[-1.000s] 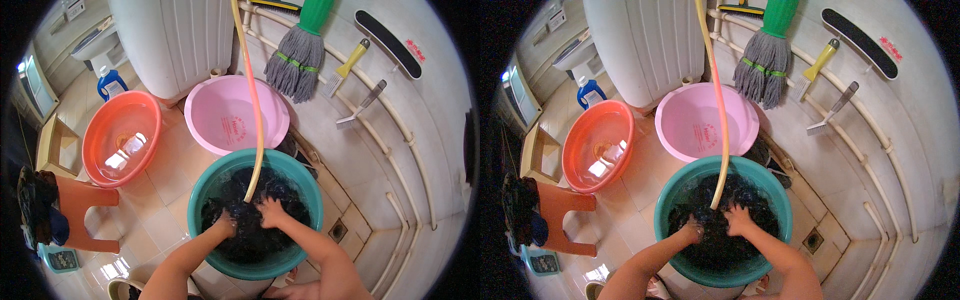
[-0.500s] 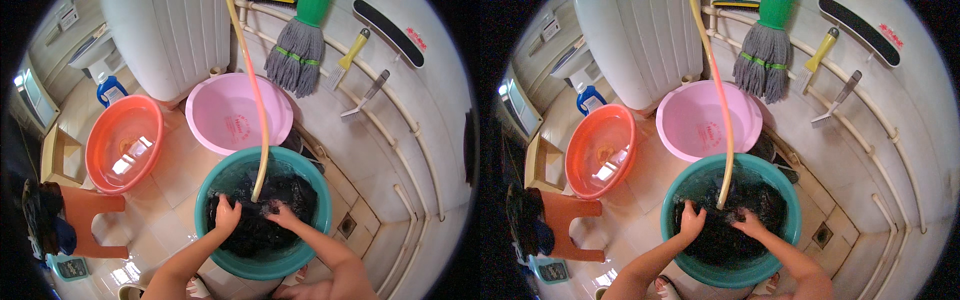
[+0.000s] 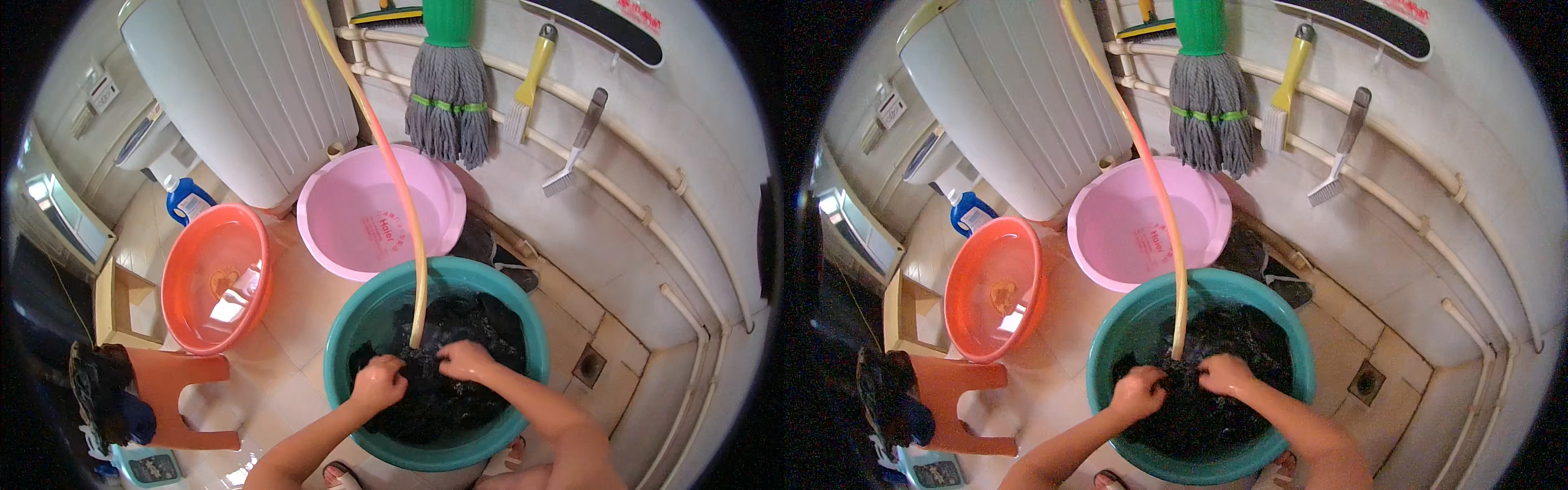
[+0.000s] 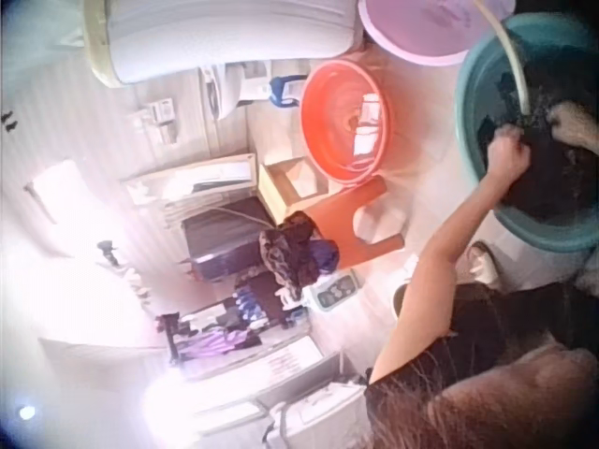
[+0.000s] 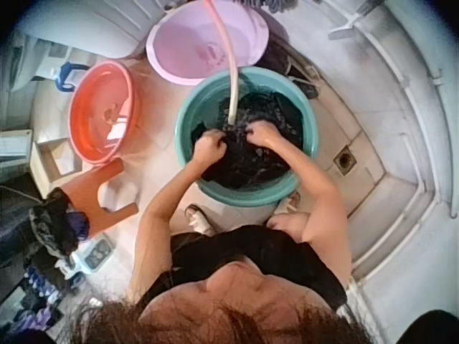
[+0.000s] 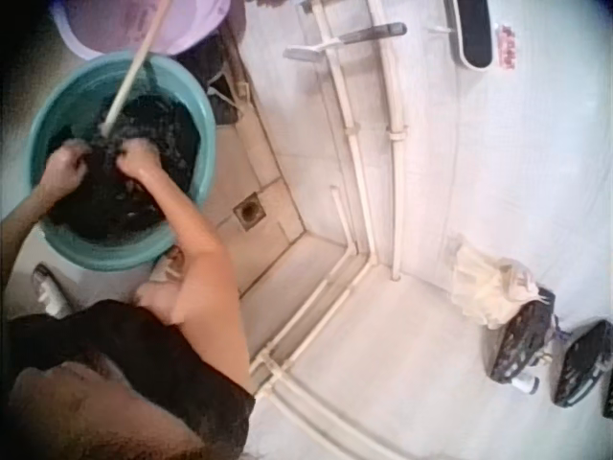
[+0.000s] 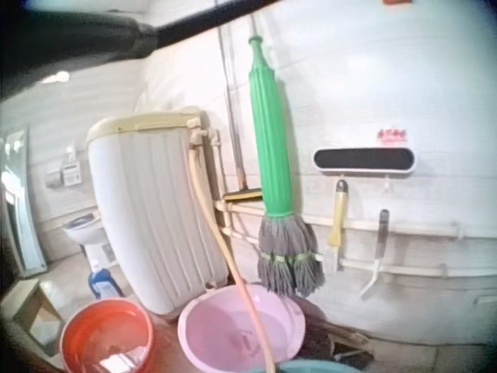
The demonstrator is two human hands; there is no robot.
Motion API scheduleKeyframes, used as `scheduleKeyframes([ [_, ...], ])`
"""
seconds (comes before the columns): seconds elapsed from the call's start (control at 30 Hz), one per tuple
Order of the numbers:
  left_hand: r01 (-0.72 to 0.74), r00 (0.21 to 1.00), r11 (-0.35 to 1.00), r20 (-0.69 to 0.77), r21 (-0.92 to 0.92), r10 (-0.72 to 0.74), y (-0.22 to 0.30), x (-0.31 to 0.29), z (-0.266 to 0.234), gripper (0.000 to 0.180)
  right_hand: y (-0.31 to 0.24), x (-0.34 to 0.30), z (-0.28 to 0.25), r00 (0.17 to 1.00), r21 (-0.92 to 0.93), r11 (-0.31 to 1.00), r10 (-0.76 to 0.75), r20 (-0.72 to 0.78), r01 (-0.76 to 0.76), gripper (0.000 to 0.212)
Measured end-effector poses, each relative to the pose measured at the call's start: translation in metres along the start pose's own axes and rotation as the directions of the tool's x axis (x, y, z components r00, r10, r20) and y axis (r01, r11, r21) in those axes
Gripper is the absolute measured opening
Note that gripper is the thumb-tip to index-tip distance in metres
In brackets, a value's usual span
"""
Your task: The person hand-washes several dark-colored garments in a teal basin using a hose to rinse them. They repeatedly submerge, agitate, and wring out the clothes, then transfer them to a nearby stool. The process continues with additional items from the basin.
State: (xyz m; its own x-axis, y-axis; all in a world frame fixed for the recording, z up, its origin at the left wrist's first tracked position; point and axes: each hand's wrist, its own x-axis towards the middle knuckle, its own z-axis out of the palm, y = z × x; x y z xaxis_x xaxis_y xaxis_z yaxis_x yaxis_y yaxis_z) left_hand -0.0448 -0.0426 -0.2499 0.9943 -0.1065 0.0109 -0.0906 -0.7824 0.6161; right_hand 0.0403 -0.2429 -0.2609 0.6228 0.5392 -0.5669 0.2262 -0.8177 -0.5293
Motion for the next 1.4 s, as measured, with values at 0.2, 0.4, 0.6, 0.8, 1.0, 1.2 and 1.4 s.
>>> scheduleKeyframes([
  [0.2, 0.072, 0.926, 0.888, -0.362, 0.454, 0.110, -0.001, 0.024, -0.059, 0.052, -0.020, 0.041, -0.009, 0.816, 0.328, 0.941, 0.126, -0.564, 0.081, 0.051],
  [0.4, 0.461, 0.874, 0.878, -0.237, 0.129, -0.425, -0.036, 0.016, -0.052, 0.057, -0.020, 0.064, 0.001, 0.890, 0.620, 0.751, 0.100, -0.445, 0.226, 0.035],
  [0.6, 0.344, 0.907, 0.931, -0.298, 0.120, -0.297, -0.052, 0.017, -0.046, 0.055, -0.019, 0.070, -0.049, 0.930, 0.889, 0.308, 0.032, -0.365, 0.338, 0.048],
  [0.8, 0.358, 0.906, 0.930, -0.271, 0.082, -0.325, -0.050, 0.024, -0.050, 0.052, -0.017, 0.071, -0.060, 0.968, 0.917, 0.314, -0.018, -0.252, 0.244, 0.048],
  [1.0, 0.445, 0.884, 0.887, -0.218, 0.124, -0.413, -0.046, 0.038, -0.055, 0.051, -0.015, 0.066, -0.055, 0.978, 0.914, 0.349, -0.065, -0.198, 0.208, 0.048],
  [1.2, -0.029, 0.874, 0.959, -0.458, 0.283, 0.162, -0.013, 0.042, -0.049, 0.043, -0.019, 0.057, -0.053, 0.987, 0.953, 0.257, -0.043, -0.157, 0.163, 0.040],
  [1.4, 0.025, 0.984, 0.995, -0.174, -0.097, -0.042, -0.014, 0.043, 0.030, 0.056, 0.020, 0.086, -0.009, 0.826, 0.599, 0.636, -0.110, -0.553, 0.486, 0.034],
])
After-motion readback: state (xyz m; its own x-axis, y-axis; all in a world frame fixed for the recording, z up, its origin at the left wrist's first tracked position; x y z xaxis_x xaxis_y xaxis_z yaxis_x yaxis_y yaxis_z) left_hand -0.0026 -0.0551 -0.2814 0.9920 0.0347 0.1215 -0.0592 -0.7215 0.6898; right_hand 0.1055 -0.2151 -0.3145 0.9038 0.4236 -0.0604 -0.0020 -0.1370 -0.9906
